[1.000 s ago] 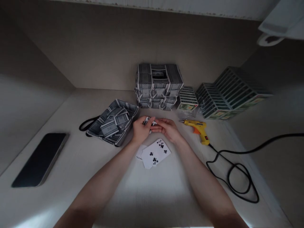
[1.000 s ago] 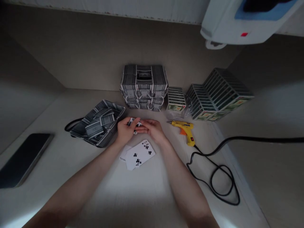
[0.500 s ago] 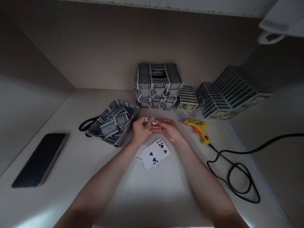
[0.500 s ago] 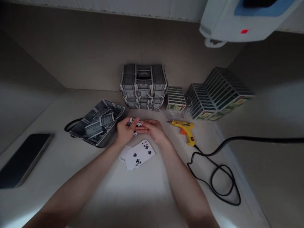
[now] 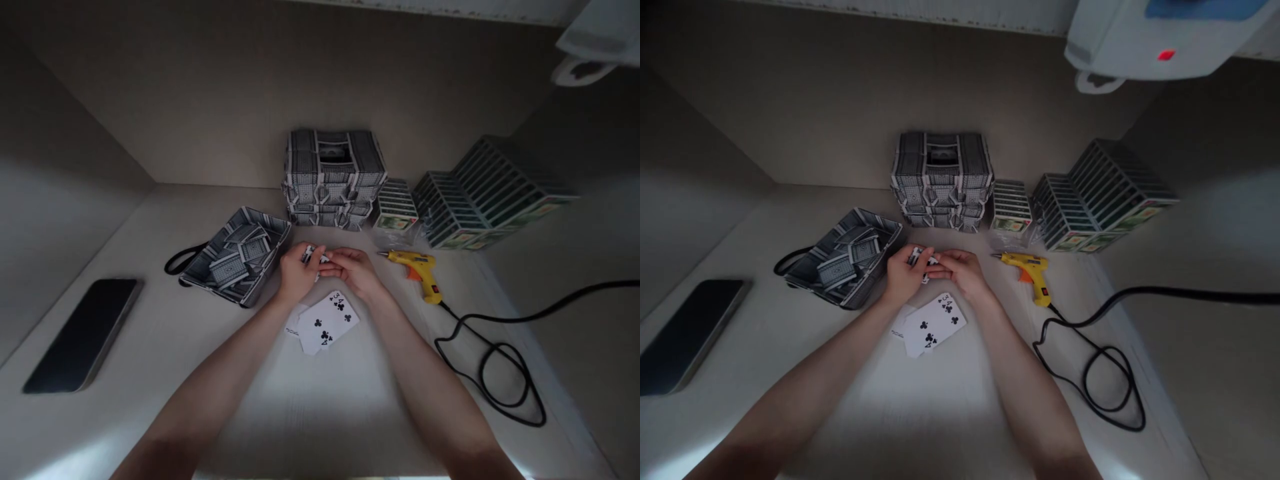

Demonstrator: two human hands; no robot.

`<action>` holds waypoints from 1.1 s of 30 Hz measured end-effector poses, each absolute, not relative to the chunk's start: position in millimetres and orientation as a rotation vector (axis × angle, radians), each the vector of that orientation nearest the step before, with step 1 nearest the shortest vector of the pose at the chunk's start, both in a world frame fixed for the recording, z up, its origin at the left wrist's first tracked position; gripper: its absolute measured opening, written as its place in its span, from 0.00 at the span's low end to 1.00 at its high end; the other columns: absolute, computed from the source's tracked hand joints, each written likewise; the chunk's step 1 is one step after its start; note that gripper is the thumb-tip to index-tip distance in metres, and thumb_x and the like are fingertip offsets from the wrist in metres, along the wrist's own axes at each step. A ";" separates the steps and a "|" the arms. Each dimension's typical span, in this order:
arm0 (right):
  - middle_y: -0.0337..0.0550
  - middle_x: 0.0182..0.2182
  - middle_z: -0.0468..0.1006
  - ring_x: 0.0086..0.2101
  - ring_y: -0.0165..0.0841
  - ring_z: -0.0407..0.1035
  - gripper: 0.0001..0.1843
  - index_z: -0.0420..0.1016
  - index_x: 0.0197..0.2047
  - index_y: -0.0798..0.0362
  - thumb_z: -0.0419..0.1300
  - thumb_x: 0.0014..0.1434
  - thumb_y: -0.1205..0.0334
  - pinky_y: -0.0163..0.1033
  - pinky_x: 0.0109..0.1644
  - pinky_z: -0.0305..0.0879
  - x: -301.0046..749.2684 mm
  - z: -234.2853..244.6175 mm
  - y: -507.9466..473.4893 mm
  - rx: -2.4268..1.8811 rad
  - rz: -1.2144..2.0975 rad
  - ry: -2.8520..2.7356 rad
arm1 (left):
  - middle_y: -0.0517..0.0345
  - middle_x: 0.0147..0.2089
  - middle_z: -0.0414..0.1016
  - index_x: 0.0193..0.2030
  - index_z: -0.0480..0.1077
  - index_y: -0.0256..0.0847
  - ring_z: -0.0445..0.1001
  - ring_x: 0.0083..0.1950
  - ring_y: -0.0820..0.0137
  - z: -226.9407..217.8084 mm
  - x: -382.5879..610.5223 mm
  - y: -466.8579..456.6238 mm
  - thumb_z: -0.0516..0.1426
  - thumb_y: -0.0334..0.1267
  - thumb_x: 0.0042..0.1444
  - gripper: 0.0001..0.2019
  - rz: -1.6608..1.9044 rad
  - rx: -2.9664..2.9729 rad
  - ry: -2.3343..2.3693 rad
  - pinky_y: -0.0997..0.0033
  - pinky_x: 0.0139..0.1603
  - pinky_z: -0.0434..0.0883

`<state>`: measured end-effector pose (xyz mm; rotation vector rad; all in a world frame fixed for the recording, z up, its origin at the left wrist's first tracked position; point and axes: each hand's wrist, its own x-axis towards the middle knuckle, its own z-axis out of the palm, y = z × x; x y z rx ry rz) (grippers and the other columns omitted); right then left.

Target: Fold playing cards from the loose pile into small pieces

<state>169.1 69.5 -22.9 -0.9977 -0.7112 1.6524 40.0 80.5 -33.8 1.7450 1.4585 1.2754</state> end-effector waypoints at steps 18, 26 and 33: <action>0.35 0.18 0.76 0.18 0.29 0.71 0.14 0.75 0.32 0.54 0.65 0.44 0.55 0.34 0.24 0.70 155.3 -35.8 68.4 -1.091 1.252 -0.977 | 0.63 0.23 0.68 0.27 0.70 0.36 0.63 0.25 0.77 -29.2 39.0 86.3 0.58 0.43 0.49 0.10 1.327 1.475 1.322 0.78 0.27 0.61; 0.37 0.17 0.77 0.18 0.29 0.70 0.12 0.76 0.30 0.55 0.65 0.44 0.56 0.35 0.25 0.70 160.0 -33.5 69.9 -1.131 1.237 -0.933 | 0.60 0.29 0.75 0.30 0.72 0.37 0.70 0.30 0.74 -28.4 39.3 86.7 0.58 0.40 0.49 0.08 1.312 1.490 1.250 0.76 0.34 0.66; 0.41 0.23 0.79 0.24 0.32 0.74 0.17 0.76 0.33 0.55 0.65 0.44 0.52 0.38 0.32 0.73 165.4 -30.5 69.6 -1.055 1.384 -0.956 | 0.58 0.29 0.76 0.30 0.73 0.36 0.71 0.31 0.73 -27.5 38.5 87.5 0.58 0.39 0.49 0.07 1.310 1.531 1.250 0.75 0.35 0.66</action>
